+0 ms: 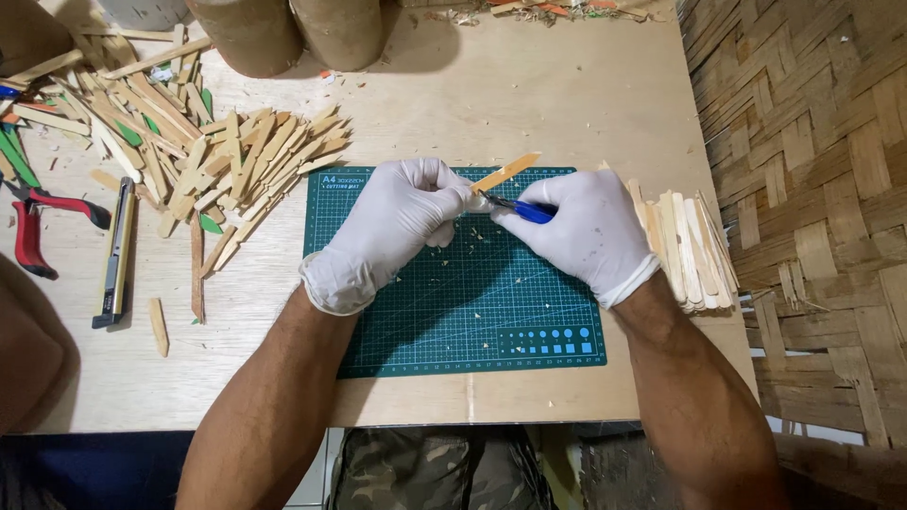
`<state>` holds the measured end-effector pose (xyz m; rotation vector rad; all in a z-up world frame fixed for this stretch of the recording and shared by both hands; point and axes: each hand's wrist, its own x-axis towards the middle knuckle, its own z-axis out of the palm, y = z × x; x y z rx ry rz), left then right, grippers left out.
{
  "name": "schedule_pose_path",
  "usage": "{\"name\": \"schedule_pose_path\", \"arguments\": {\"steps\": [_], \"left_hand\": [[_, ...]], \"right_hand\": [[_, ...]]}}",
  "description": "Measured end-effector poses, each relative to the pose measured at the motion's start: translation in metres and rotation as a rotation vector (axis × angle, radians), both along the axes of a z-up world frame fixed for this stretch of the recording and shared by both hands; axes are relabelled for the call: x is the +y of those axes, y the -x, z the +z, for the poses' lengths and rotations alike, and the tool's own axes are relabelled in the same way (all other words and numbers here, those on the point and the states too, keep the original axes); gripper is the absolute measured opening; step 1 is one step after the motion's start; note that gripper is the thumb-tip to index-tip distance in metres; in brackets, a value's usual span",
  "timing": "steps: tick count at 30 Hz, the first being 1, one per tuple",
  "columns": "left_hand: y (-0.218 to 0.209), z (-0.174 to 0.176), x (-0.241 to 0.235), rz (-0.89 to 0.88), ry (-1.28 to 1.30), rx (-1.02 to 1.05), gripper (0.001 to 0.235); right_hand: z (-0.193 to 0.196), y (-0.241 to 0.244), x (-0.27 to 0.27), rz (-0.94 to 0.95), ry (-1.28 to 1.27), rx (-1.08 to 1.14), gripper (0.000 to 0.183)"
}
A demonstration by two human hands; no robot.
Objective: Trimming and shaping small wooden sticks using a pair of cutters on a cutting mat
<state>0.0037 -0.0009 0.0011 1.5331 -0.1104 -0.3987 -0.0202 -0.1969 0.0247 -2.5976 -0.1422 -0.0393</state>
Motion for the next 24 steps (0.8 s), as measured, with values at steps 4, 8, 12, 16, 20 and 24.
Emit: {"name": "schedule_pose_path", "arguments": {"steps": [4, 8, 12, 16, 20, 24], "left_hand": [[0.002, 0.007, 0.002, 0.000, -0.017, -0.002, 0.009], [0.004, 0.011, 0.006, 0.003, -0.039, 0.014, 0.009], [0.006, 0.015, 0.008, 0.001, -0.074, 0.034, 0.008], [0.005, 0.017, 0.008, 0.009, -0.054, 0.023, 0.010], [0.000, 0.008, 0.013, 0.070, -0.082, 0.024, 0.010], [0.000, 0.013, 0.008, 0.104, 0.004, 0.053, 0.016]], "right_hand": [[-0.009, -0.002, 0.000, -0.004, 0.006, -0.011, 0.009], [-0.014, -0.003, 0.000, -0.007, 0.011, 0.027, 0.014], [-0.009, -0.001, 0.004, -0.023, -0.007, 0.081, 0.017], [-0.007, 0.000, 0.007, -0.031, 0.077, -0.037, 0.016], [0.020, 0.001, 0.013, -0.032, 0.031, 0.196, 0.018], [0.009, -0.003, -0.004, -0.074, -0.081, 0.392, 0.034]]}}
